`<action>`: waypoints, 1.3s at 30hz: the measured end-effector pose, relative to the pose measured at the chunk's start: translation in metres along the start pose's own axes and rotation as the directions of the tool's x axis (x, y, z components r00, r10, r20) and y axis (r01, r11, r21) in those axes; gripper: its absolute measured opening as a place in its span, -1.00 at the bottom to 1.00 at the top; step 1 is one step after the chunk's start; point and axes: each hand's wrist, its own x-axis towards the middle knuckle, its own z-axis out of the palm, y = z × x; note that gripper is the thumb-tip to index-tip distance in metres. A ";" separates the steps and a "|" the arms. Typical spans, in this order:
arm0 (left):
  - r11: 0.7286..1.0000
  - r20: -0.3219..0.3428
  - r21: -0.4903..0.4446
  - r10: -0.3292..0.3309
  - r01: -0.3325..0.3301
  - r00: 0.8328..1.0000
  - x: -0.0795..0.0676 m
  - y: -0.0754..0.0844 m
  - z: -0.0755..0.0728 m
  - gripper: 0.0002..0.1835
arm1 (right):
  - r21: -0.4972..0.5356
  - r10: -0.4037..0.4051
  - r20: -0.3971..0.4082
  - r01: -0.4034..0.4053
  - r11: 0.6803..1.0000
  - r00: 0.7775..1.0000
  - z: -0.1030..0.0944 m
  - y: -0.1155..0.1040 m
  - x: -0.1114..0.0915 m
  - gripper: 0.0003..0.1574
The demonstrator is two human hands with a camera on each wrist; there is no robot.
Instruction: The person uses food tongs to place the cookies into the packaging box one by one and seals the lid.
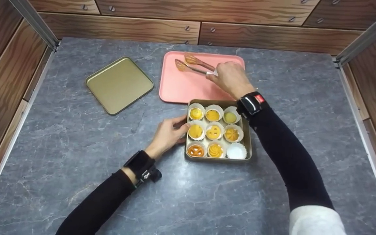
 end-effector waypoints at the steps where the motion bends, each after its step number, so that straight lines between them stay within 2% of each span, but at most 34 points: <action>1: 1.000 0.000 -0.002 0.006 -0.006 1.000 0.000 0.000 0.000 -0.39 | -0.008 0.009 0.010 -0.009 1.000 1.000 0.001 0.000 0.000 -0.38; 6: 1.000 -0.001 -0.009 0.016 -0.016 1.000 0.000 0.000 0.000 -0.39 | -0.010 0.028 0.018 -0.028 1.000 0.999 0.004 0.001 -0.001 -0.39; 13: 1.000 -0.008 0.001 -0.006 0.006 1.000 -0.001 0.001 -0.001 -0.38 | 0.010 -0.014 -0.034 0.014 1.000 0.999 0.004 0.006 -0.010 -0.47; 22: 1.000 -0.001 0.004 -0.012 0.012 1.000 -0.001 0.002 0.000 -0.37 | 0.066 0.014 0.003 -0.014 0.998 1.000 0.005 0.013 -0.014 -0.52; 30: 1.000 -0.003 0.023 -0.007 0.007 1.000 -0.001 0.000 0.002 -0.38 | 0.080 0.012 -0.027 -0.010 0.997 1.000 0.005 0.015 -0.017 -0.56; 39: 0.999 -0.009 0.040 -0.005 0.006 1.000 -0.001 0.001 0.000 -0.38 | 0.142 0.021 -0.038 -0.015 0.990 0.999 -0.006 0.027 -0.037 -0.56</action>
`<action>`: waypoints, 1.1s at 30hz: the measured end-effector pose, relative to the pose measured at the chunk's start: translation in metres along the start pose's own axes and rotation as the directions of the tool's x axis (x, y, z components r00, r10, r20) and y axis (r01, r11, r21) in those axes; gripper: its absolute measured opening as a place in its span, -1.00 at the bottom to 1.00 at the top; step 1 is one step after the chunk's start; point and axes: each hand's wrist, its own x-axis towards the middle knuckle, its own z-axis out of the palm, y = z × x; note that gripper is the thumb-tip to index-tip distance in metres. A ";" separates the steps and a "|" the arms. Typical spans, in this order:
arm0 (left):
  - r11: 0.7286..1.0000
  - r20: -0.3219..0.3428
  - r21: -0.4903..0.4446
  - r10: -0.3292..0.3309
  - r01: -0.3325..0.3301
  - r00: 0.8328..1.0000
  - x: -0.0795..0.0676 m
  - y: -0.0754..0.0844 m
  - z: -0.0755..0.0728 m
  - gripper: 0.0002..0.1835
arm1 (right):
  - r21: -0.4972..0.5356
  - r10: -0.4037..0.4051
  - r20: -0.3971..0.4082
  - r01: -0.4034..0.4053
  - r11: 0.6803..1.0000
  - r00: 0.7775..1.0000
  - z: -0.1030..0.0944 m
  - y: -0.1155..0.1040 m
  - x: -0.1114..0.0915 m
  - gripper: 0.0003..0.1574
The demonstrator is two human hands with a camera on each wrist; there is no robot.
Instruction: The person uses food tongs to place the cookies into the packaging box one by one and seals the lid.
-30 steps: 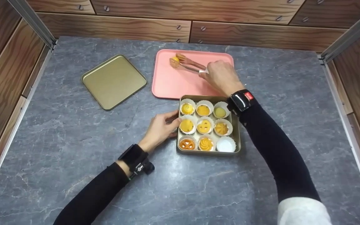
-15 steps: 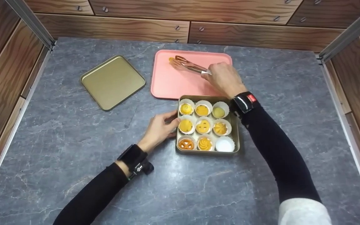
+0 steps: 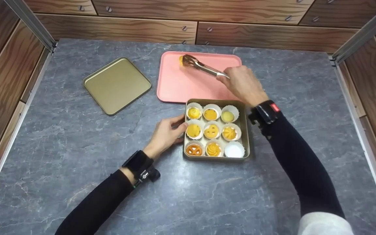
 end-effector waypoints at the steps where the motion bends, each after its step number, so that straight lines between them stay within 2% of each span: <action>1: 1.000 0.000 0.002 0.000 0.000 1.000 0.000 0.000 0.000 -0.38 | 0.009 -0.002 0.003 0.002 1.000 1.000 -0.003 0.003 -0.004 -0.56; 5: 1.000 0.000 -0.006 0.000 0.000 1.000 0.000 -0.001 0.001 -0.38 | 0.060 -0.009 0.005 0.009 0.998 1.000 -0.015 0.014 -0.025 -0.56; 12: 1.000 -0.001 -0.010 -0.006 0.006 1.000 -0.002 0.000 0.000 -0.37 | 0.080 -0.084 -0.072 0.089 0.993 0.994 -0.024 0.039 -0.069 -0.58; 22: 1.000 0.001 -0.017 0.005 -0.005 1.000 -0.002 0.001 0.002 -0.38 | 0.092 -0.051 -0.059 0.057 0.994 0.997 -0.036 0.064 -0.132 -0.61; 28: 0.999 -0.006 -0.040 -0.013 0.013 1.000 -0.002 0.000 0.002 -0.38 | 0.107 -0.026 -0.051 0.031 0.994 0.998 -0.047 0.079 -0.167 -0.63; 33: 0.999 -0.005 -0.041 -0.016 0.015 1.000 -0.003 0.000 0.002 -0.38 | 0.104 -0.051 -0.051 0.056 0.993 0.997 -0.053 0.090 -0.193 -0.75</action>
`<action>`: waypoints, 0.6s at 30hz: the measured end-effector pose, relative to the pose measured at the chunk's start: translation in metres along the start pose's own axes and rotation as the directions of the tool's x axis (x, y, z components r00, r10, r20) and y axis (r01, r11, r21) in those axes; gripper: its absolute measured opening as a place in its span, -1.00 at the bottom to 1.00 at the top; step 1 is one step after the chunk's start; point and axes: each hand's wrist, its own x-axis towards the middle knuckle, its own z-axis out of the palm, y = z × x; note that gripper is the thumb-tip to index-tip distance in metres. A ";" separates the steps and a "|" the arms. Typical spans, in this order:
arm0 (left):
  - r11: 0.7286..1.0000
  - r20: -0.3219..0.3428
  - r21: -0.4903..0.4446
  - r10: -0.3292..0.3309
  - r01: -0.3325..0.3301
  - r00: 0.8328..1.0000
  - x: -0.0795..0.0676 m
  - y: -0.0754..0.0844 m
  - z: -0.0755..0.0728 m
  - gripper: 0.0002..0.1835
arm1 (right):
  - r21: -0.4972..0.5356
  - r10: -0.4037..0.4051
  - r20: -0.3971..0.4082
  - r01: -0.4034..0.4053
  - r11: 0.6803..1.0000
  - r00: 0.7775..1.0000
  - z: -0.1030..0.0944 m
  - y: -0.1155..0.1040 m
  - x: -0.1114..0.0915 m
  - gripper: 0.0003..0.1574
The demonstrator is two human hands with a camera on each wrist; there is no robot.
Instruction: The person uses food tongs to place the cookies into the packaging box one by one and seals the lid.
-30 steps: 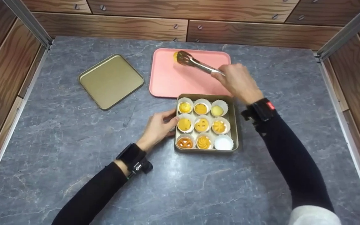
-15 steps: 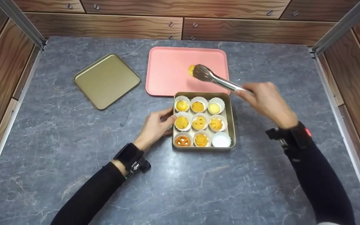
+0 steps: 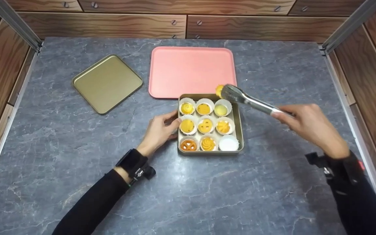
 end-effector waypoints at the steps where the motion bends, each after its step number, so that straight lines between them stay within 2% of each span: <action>1: 1.000 -0.001 0.003 0.000 0.000 1.000 0.000 0.000 0.000 -0.38 | 0.002 -0.007 0.006 0.007 1.000 1.000 -0.002 0.001 -0.005 -0.79; 5: 1.000 0.000 0.015 -0.002 0.002 1.000 -0.002 0.000 0.000 -0.38 | -0.018 -0.028 0.037 0.028 0.999 0.999 -0.010 0.004 -0.023 -0.86; 9: 1.000 0.008 0.014 -0.004 0.004 1.000 -0.002 0.000 0.000 -0.38 | -0.065 -0.043 0.063 0.047 0.997 0.997 -0.018 0.004 -0.035 -0.79; 14: 1.000 0.011 0.019 -0.002 0.001 1.000 -0.001 0.000 0.000 -0.38 | -0.092 -0.073 0.133 0.086 0.992 0.988 -0.027 0.000 -0.041 -0.73; 18: 1.000 0.008 0.016 0.001 -0.002 1.000 -0.001 0.000 0.000 -0.37 | -0.124 -0.115 0.185 0.140 0.982 0.976 -0.034 -0.008 -0.042 -0.78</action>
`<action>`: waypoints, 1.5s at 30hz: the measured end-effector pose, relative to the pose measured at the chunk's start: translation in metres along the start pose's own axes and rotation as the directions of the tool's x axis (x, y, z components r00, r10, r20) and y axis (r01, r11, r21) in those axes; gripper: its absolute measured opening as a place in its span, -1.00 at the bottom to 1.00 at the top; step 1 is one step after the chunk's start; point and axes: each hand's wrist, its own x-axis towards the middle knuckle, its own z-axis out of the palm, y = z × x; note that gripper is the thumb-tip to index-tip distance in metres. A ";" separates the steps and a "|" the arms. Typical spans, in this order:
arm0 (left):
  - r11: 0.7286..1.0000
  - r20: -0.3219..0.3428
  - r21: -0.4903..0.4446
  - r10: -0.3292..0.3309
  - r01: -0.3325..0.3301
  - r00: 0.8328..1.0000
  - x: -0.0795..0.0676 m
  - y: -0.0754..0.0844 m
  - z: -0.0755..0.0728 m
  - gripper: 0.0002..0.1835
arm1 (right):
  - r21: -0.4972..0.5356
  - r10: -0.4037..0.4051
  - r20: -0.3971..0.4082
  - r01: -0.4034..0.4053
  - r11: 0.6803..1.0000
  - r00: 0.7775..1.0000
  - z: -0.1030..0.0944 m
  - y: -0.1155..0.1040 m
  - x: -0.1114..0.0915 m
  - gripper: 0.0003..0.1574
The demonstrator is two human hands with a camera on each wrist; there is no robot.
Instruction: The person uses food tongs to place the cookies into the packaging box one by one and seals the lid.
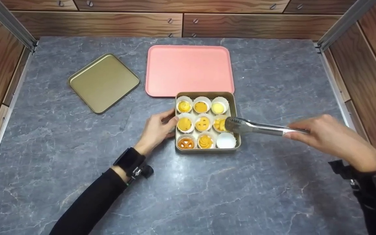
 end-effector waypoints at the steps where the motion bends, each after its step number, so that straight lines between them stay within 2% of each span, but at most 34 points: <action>1: 1.000 -0.002 0.000 -0.002 0.002 1.000 0.000 0.000 0.000 -0.38 | -0.016 -0.010 0.011 0.010 1.000 1.000 -0.002 -0.002 0.000 -0.79; 6: 1.000 -0.004 0.009 -0.013 0.013 1.000 -0.001 -0.001 0.000 -0.38 | -0.101 -0.057 0.070 0.064 0.993 0.996 -0.014 -0.018 0.004 -0.85; 9: 1.000 -0.001 0.011 -0.020 0.020 1.000 -0.001 0.000 0.000 -0.38 | -0.146 -0.058 0.134 0.078 0.986 0.989 -0.025 -0.030 0.008 -0.87; 13: 1.000 0.006 0.007 -0.022 0.022 1.000 0.000 0.001 -0.001 -0.37 | -0.215 -0.049 0.215 0.097 0.972 0.975 -0.039 -0.048 0.016 -0.66; 17: 0.999 0.003 0.025 -0.021 0.021 1.000 0.001 0.002 -0.001 -0.37 | -0.259 -0.063 0.230 0.124 0.958 0.971 -0.047 -0.063 0.026 -0.53; 21: 0.999 -0.008 0.048 -0.010 0.010 1.000 0.000 0.002 -0.001 -0.38 | -0.267 -0.083 0.236 0.147 0.952 0.968 -0.050 -0.072 0.034 -0.51; 27: 0.999 -0.010 0.043 -0.003 0.004 1.000 0.001 0.002 -0.001 -0.39 | -0.250 -0.084 0.265 0.152 0.956 0.960 -0.048 -0.075 0.043 -0.52; 33: 0.999 -0.011 0.034 0.021 -0.020 1.000 0.001 0.001 0.000 -0.40 | -0.257 -0.051 0.279 0.126 0.958 0.959 -0.042 -0.078 0.047 -0.58; 45: 1.000 -0.003 0.018 0.012 -0.012 1.000 0.001 0.000 0.000 -0.39 | -0.246 -0.034 0.239 0.094 0.965 0.971 -0.044 -0.068 0.034 -0.60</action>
